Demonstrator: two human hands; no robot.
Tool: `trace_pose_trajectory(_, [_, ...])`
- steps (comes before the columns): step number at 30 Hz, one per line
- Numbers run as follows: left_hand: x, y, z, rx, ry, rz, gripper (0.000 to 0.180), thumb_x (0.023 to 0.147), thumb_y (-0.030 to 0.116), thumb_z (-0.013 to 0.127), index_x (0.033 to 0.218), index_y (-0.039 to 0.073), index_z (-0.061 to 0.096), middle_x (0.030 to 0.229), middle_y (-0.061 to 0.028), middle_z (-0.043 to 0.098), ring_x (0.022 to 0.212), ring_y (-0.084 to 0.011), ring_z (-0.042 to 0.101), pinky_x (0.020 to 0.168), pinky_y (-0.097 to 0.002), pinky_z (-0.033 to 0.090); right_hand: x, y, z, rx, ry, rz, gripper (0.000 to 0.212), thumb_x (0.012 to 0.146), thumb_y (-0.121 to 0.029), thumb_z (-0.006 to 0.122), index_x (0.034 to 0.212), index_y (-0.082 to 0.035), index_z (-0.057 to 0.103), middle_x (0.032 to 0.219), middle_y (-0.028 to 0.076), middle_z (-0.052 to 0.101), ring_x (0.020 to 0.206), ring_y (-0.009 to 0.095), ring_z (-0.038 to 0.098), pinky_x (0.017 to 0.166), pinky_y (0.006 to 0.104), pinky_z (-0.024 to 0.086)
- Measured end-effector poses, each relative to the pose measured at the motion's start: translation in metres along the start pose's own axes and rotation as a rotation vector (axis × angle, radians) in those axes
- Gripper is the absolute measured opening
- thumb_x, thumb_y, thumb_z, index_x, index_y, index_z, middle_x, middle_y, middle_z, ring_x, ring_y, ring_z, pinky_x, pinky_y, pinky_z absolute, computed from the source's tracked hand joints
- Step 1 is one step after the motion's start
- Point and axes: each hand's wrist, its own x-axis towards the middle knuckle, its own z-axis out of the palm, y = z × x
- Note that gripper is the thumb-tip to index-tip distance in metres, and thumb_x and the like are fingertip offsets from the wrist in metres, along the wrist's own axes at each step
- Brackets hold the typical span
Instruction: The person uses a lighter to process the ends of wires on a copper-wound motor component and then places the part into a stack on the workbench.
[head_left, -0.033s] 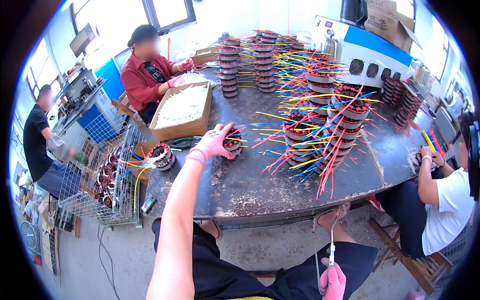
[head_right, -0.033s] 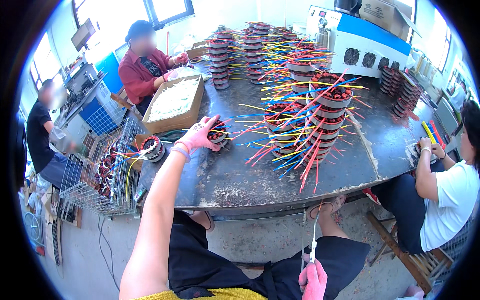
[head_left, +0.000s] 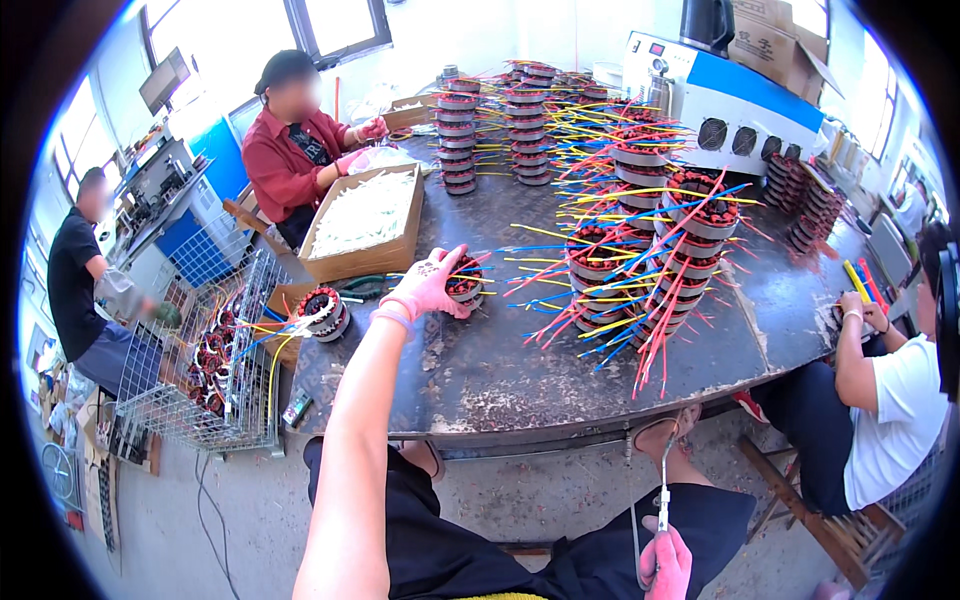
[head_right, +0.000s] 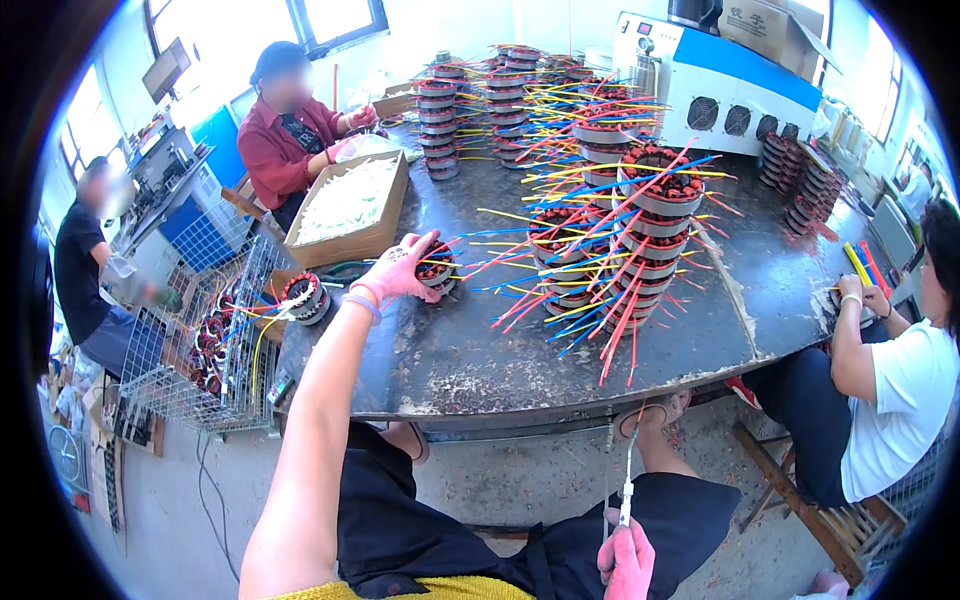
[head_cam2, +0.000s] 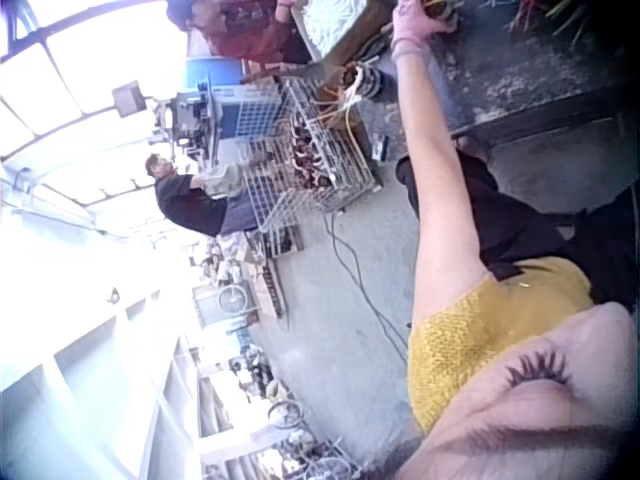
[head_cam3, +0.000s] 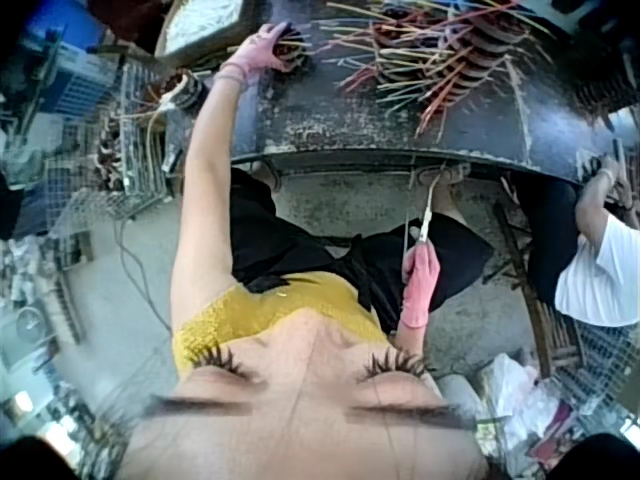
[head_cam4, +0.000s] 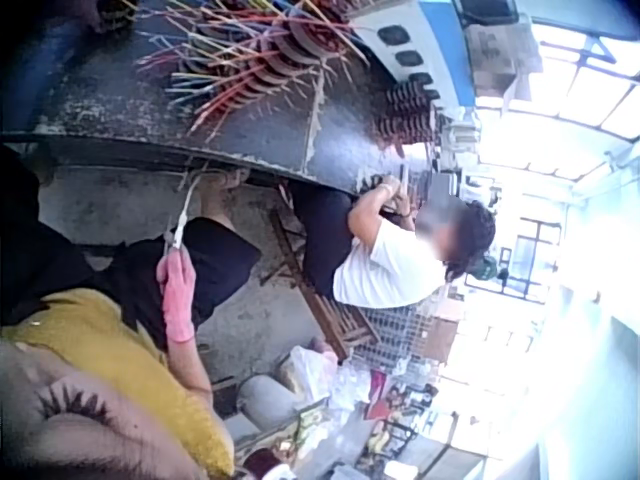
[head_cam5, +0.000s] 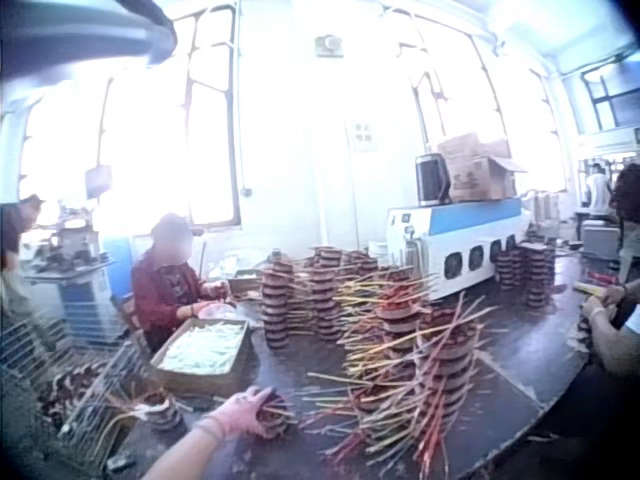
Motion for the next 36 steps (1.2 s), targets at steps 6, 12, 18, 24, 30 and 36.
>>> trace_pose_trajectory(6, [0.002,-0.001,-0.003,0.050,-0.004,0.019,0.132,0.048,0.045,0.093,0.156,0.008,0.025,0.143,-0.0220,0.044,0.127,-0.0405,0.051,0.106,-0.0394,0.043,-0.003,-0.004,0.001,0.008,0.010,0.003,0.028,0.105,-0.026,0.048,0.112,-0.004,0.065,0.058,-0.007,0.039,0.046,0.003,0.032,0.042,0.0206,0.022])
trace_pose_trajectory(12, [0.000,-0.001,-0.002,0.113,-0.021,0.068,0.125,0.052,0.038,0.092,0.155,0.010,0.027,0.144,-0.0204,0.044,0.127,-0.0410,0.050,0.107,-0.0411,0.042,-0.003,0.003,-0.004,-0.008,0.010,0.008,0.031,0.105,-0.025,0.048,0.118,-0.004,0.065,0.058,-0.008,0.038,0.046,0.003,0.032,0.042,0.0205,0.022])
trace_pose_trajectory(18, [-0.002,0.000,-0.002,0.140,-0.026,0.053,0.123,0.053,0.039,0.091,0.155,0.012,0.028,0.143,-0.0201,0.044,0.127,-0.0409,0.050,0.107,-0.0411,0.042,-0.003,0.004,-0.004,0.005,0.011,0.012,0.030,0.105,-0.025,0.047,0.118,-0.004,0.065,0.058,-0.008,0.039,0.046,0.003,0.032,0.042,0.0205,0.021])
trace_pose_trajectory(24, [-0.002,0.005,-0.002,0.159,-0.026,0.039,0.125,0.053,0.041,0.091,0.155,0.011,0.027,0.144,-0.0215,0.043,0.128,-0.0422,0.049,0.108,-0.0419,0.041,-0.004,0.003,-0.004,0.019,0.003,0.001,0.030,0.105,-0.026,0.048,0.115,-0.004,0.065,0.058,-0.007,0.039,0.046,0.003,0.032,0.041,0.0204,0.021])
trace_pose_trajectory(30, [-0.004,-0.003,0.005,0.156,0.071,0.064,0.125,0.052,0.045,0.090,0.154,0.007,0.028,0.145,-0.0233,0.043,0.128,-0.0427,0.049,0.109,-0.0424,0.041,-0.004,0.008,-0.005,0.033,0.006,-0.017,0.029,0.105,-0.026,0.048,0.111,-0.003,0.065,0.058,-0.007,0.040,0.046,0.003,0.031,0.041,0.0207,0.021])
trace_pose_trajectory(36, [0.001,0.002,0.007,0.142,0.032,0.070,0.125,0.052,0.051,0.088,0.153,0.004,0.031,0.145,-0.0258,0.042,0.128,-0.0434,0.049,0.109,-0.0425,0.040,-0.007,-0.003,0.000,0.053,0.031,-0.009,0.029,0.105,-0.026,0.048,0.110,-0.003,0.064,0.059,-0.007,0.038,0.046,0.003,0.032,0.042,0.0204,0.021])
